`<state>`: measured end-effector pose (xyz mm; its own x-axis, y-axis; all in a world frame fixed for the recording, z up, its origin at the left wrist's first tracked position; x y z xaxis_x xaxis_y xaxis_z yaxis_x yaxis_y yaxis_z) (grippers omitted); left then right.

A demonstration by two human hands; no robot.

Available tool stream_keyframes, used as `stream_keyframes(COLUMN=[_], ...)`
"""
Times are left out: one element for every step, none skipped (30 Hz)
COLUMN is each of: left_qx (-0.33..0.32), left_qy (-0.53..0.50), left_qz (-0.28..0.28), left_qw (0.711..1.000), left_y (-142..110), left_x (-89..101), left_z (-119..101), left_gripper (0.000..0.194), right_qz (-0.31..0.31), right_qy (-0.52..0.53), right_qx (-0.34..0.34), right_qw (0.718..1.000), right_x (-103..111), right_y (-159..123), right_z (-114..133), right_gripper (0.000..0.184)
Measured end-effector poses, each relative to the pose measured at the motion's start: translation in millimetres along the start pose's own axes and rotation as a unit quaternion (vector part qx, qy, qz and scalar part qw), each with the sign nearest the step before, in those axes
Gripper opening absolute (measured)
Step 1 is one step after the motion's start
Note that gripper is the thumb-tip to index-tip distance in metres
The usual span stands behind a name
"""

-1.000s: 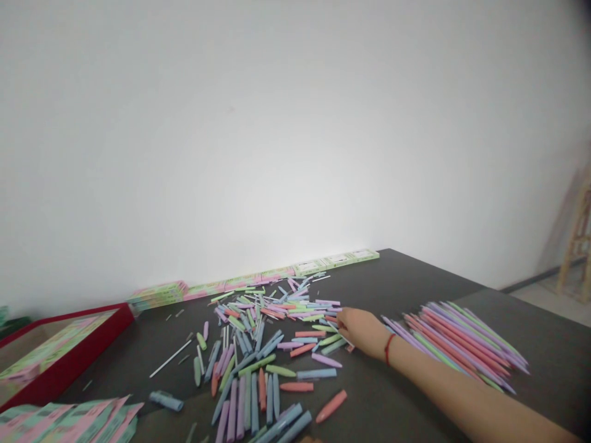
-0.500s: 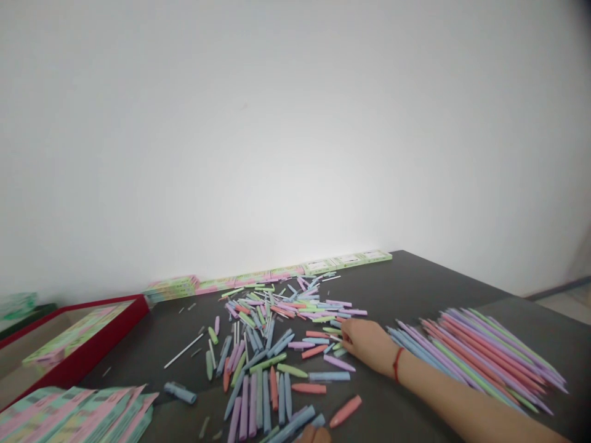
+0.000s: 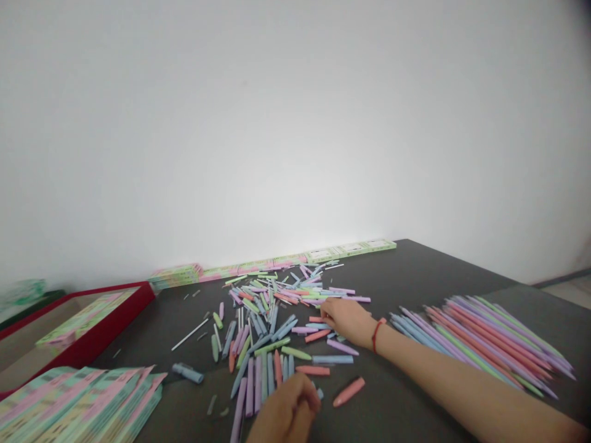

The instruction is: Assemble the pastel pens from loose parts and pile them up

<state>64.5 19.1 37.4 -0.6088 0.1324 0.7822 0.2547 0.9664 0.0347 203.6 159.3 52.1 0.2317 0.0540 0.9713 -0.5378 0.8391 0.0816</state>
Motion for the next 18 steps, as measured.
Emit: stream_keyframes(left_qx=[0.029, 0.037, 0.046, 0.052, 0.059, 0.065, 0.069, 0.069, 0.067, 0.060, 0.051, 0.045, 0.042, 0.044, 0.051, 0.054, 0.055, 0.055], left_qy=[-0.075, -0.126, -0.152, -0.171, -0.183, -0.186, -0.180, -0.160, -0.125, -0.076, -0.018, 0.039, 0.092, 0.133, 0.167, 0.200, 0.226, 0.253], left_qz=[0.010, 0.004, -0.011, -0.014, -0.019, -0.016, -0.008, 0.004, 0.018, 0.031, 0.042, 0.054, 0.070, 0.096, 0.129, 0.168, 0.204, 0.226], left_qw=[0.997, 0.991, 0.987, 0.984, 0.981, 0.980, 0.981, 0.985, 0.990, 0.995, 0.998, 0.997, 0.992, 0.985, 0.976, 0.964, 0.951, 0.939], left_y=[2, 4, 6, 8, 9, 9, 9, 8, 6, 4, 1, -1, -4, -5, -6, -7, -6, -5], left_x=[10.5, 22.1, 33.0, 40.7, 46.2, 48.6, 48.5, 46.5, 43.5, 40.1, 36.6, 32.8, 28.4, 22.6, 15.8, 7.9, -0.4, -7.6], left_z=[0, -2, -4, -5, -5, -4, -3, -1, 0, 1, 0, -1, -3, -5, -5, -6, -5, -3], left_gripper=[0.025, 0.022, 0.019, 0.018, 0.016, 0.016, 0.016, 0.017, 0.018, 0.018, 0.018, 0.017, 0.016, 0.014, 0.013, 0.014, 0.015, 0.017], right_qz=[0.001, 0.002, 0.004, 0.006, 0.007, 0.009, 0.010, 0.011, 0.012, 0.013, 0.013, 0.013, 0.014, 0.014, 0.014, 0.014, 0.014, 0.014], right_qy=[-0.004, -0.009, -0.015, -0.020, -0.025, -0.031, -0.037, -0.042, -0.048, -0.054, -0.060, -0.066, -0.072, -0.078, -0.083, -0.088, -0.091, -0.094], right_qx=[-0.001, -0.003, -0.006, -0.009, -0.011, -0.013, -0.014, -0.016, -0.017, -0.019, -0.021, -0.025, -0.031, -0.038, -0.046, -0.053, -0.060, -0.065], right_qw=[1.000, 1.000, 1.000, 1.000, 1.000, 0.999, 0.999, 0.999, 0.999, 0.998, 0.998, 0.997, 0.997, 0.996, 0.995, 0.995, 0.994, 0.993], right_x=[-1, -1, -2, -3, -4, -5, -5, -6, -6, -6, -7, -7, -7, -6, -6, -5, -5, -4], right_y=[-2, -4, -6, -7, -6, -6, -4, -2, 0, 2, 5, 7, 10, 12, 14, 16, 17, 19], right_z=[-1, -3, -5, -7, -9, -11, -13, -14, -15, -16, -16, -17, -17, -18, -19, -20, -22, -23], right_gripper=[0.019, 0.020, 0.021, 0.021, 0.021, 0.021, 0.021, 0.021, 0.020, 0.020, 0.020, 0.020, 0.020, 0.020, 0.020, 0.021, 0.021, 0.022])
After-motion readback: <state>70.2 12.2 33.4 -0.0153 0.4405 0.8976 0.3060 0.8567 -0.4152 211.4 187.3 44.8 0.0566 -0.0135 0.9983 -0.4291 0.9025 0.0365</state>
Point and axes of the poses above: each hand's wrist, its own y-axis towards the middle knuckle, its own x-axis out of the back of the hand, z = x × y, the point moved 5 cm from there along y, towards the middle knuckle, and after that the axes turned 11 degrees about y, right-handed, at the moved point
